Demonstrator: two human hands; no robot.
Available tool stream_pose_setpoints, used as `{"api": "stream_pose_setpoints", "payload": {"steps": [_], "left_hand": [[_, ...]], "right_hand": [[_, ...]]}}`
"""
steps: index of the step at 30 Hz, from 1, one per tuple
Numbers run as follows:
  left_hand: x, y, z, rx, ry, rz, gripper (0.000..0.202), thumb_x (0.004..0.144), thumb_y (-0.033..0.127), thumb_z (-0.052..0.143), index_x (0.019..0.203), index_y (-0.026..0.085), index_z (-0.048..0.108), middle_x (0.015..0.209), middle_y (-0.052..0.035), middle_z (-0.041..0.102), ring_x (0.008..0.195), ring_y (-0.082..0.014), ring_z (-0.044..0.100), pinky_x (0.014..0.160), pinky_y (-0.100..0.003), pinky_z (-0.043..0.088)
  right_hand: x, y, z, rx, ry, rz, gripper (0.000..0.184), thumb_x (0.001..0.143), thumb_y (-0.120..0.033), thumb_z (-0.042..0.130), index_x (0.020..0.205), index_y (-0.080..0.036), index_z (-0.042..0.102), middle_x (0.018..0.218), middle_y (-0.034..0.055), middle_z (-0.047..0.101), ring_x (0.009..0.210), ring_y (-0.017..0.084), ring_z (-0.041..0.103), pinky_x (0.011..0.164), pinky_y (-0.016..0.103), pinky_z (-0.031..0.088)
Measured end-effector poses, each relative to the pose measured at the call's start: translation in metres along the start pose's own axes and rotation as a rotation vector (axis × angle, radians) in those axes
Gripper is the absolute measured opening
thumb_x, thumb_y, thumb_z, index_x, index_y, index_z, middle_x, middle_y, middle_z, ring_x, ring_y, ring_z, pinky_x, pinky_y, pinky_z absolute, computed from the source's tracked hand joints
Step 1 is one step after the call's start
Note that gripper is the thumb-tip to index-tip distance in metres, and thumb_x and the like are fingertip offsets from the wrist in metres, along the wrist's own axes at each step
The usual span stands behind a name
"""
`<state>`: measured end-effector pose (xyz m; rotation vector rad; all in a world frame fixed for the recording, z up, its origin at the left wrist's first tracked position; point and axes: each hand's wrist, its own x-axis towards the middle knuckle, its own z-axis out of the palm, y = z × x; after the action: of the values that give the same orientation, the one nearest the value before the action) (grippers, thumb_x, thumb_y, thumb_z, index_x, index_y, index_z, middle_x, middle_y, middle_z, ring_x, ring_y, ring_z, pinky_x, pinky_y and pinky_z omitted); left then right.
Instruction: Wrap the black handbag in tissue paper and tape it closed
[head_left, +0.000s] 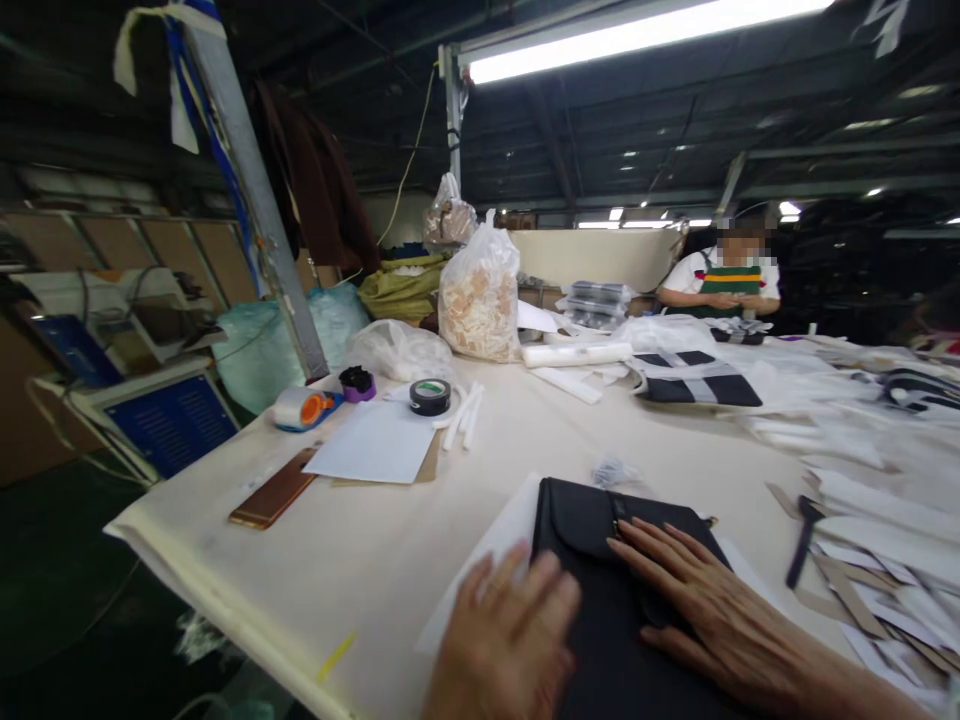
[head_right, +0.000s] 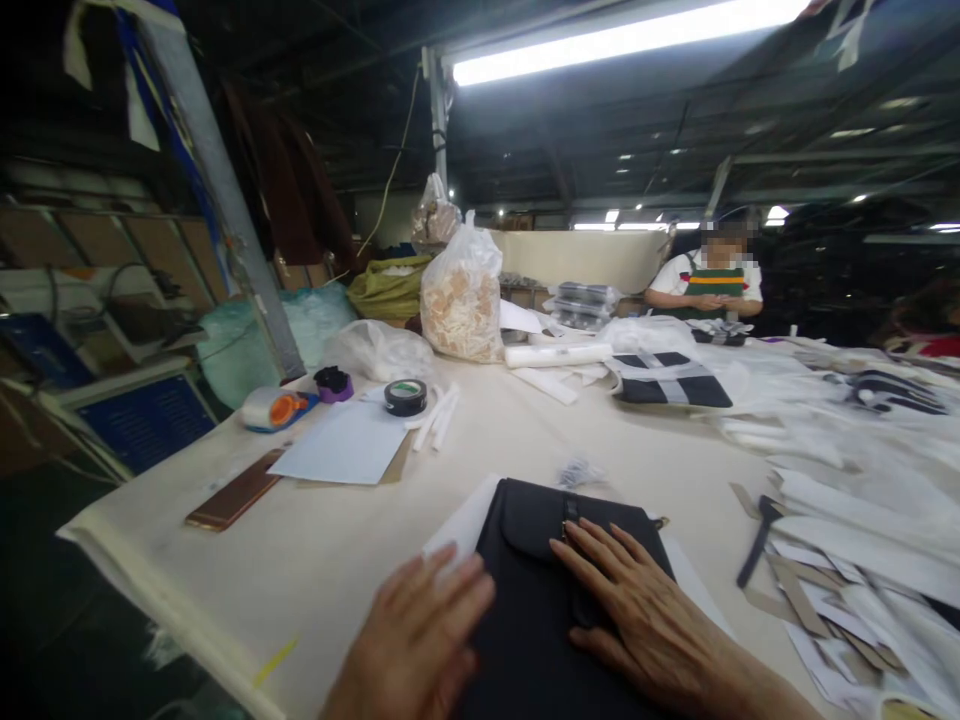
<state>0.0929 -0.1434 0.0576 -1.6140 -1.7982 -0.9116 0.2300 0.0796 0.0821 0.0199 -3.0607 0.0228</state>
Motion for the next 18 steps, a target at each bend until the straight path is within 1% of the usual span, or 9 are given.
{"api": "stream_pose_setpoints", "payload": {"steps": [2,3,4,5,7,9,12,16,18], "left_hand": [[0.003,-0.029,-0.019,-0.172,-0.205,-0.625,0.041,0.084,0.029,0.043,0.120,0.011,0.050,0.122,-0.0146,0.054,0.115,-0.0278,0.047,0.097,-0.041,0.035],[0.003,-0.041,-0.022,-0.350,-0.303,-0.888,0.044,0.081,0.030,0.044,0.118,0.008,0.051,0.115,-0.0166,0.057,0.109,-0.0283,0.050,0.094,-0.041,0.036],[0.004,-0.049,-0.022,-0.537,-0.364,-1.088,0.044,0.079,0.033,0.044,0.113,0.007,0.055,0.106,-0.0155,0.061,0.100,-0.0270,0.054,0.088,-0.039,0.039],[0.005,-0.054,-0.020,-0.686,-0.406,-1.199,0.042,0.076,0.035,0.046,0.103,0.008,0.060,0.094,-0.0123,0.064,0.087,-0.0244,0.057,0.078,-0.036,0.043],[0.006,-0.055,-0.009,-0.920,-0.438,-1.290,0.035,0.066,0.039,0.052,0.082,0.010,0.063,0.070,-0.0045,0.061,0.062,-0.0168,0.053,0.058,-0.028,0.040],[0.009,-0.047,0.003,-1.056,-0.429,-1.332,0.029,0.055,0.037,0.058,0.067,0.011,0.060,0.055,0.0009,0.051,0.049,-0.0111,0.042,0.048,-0.023,0.031],[0.015,-0.033,0.011,-1.179,-0.366,-1.408,0.023,0.048,0.032,0.060,0.060,0.013,0.054,0.051,0.0039,0.044,0.046,-0.0092,0.038,0.046,-0.022,0.027],[0.021,-0.026,0.012,-1.231,-0.322,-1.454,0.015,0.048,0.025,0.059,0.057,0.014,0.054,0.048,0.0042,0.043,0.044,-0.0094,0.038,0.043,-0.022,0.024],[0.022,-0.027,0.013,-1.195,-0.317,-1.438,0.012,0.050,0.023,0.060,0.055,0.014,0.055,0.047,0.0047,0.042,0.043,-0.0085,0.036,0.042,-0.022,0.021]], "right_hand": [[-0.002,0.002,0.002,0.005,0.006,0.003,0.060,0.084,-0.049,0.048,0.137,-0.030,0.026,0.139,0.0065,0.033,0.124,0.033,0.033,0.095,0.057,0.039],[-0.004,0.004,0.004,-0.005,0.014,0.002,0.060,0.083,-0.049,0.048,0.136,-0.031,0.027,0.139,0.0062,0.034,0.123,0.033,0.035,0.093,0.057,0.041],[-0.006,0.007,0.007,-0.019,0.025,-0.001,0.060,0.083,-0.048,0.049,0.136,-0.031,0.028,0.138,0.0058,0.035,0.121,0.034,0.037,0.091,0.056,0.043],[-0.008,0.010,0.012,-0.036,0.040,-0.007,0.061,0.082,-0.048,0.049,0.136,-0.031,0.028,0.138,0.0054,0.036,0.120,0.034,0.039,0.089,0.056,0.045],[-0.012,0.020,0.022,-0.068,0.074,-0.016,0.065,0.081,-0.048,0.051,0.138,-0.031,0.025,0.139,0.0046,0.035,0.120,0.034,0.040,0.087,0.054,0.047],[-0.017,0.028,0.032,-0.091,0.090,-0.029,0.068,0.080,-0.048,0.051,0.139,-0.030,0.022,0.141,0.0039,0.032,0.122,0.033,0.038,0.088,0.052,0.048],[-0.023,0.035,0.040,-0.081,0.082,-0.046,0.067,0.081,-0.046,0.049,0.140,-0.029,0.021,0.144,0.0036,0.026,0.124,0.033,0.036,0.089,0.051,0.048],[-0.028,0.038,0.042,0.000,0.083,-0.018,0.061,0.083,-0.043,0.043,0.140,-0.030,0.023,0.145,0.0023,0.023,0.125,0.035,0.033,0.090,0.053,0.047],[-0.029,0.040,0.042,0.036,0.083,-0.018,0.060,0.084,-0.043,0.041,0.139,-0.030,0.023,0.145,0.0023,0.024,0.126,0.036,0.031,0.091,0.056,0.045]]}}
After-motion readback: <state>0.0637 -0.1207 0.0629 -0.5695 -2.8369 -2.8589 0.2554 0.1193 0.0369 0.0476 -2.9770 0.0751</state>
